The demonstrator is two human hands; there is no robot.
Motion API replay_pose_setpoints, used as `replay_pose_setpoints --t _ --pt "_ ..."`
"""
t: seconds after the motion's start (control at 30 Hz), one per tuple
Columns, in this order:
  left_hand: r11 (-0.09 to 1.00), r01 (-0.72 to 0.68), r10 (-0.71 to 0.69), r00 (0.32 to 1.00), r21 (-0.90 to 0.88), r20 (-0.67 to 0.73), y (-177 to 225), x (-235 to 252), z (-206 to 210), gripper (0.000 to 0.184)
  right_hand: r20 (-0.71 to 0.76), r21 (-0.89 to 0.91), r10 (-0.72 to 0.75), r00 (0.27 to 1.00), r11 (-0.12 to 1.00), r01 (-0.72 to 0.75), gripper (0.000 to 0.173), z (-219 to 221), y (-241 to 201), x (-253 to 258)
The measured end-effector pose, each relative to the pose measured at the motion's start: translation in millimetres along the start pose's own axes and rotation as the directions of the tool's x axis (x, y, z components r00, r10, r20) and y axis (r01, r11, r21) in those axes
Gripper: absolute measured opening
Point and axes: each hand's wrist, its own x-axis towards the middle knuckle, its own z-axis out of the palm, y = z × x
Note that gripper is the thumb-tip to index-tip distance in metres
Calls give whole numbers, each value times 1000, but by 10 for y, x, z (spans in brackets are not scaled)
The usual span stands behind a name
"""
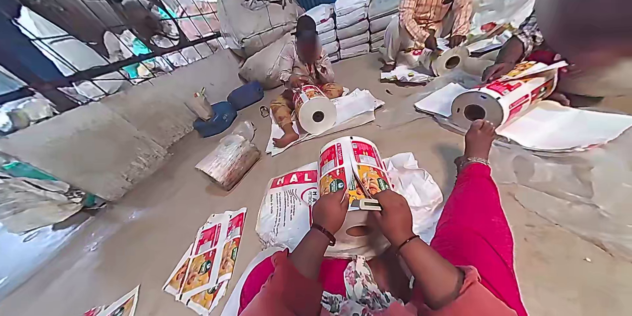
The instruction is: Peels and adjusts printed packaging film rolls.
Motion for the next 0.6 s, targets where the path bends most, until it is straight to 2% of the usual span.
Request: replay_pose_setpoints --t 0.6 --pt "1000 1 -1 1000 -7 13 3 -16 -13 48 6 8 2 1000 1000 -2 18 1 -14 -1"
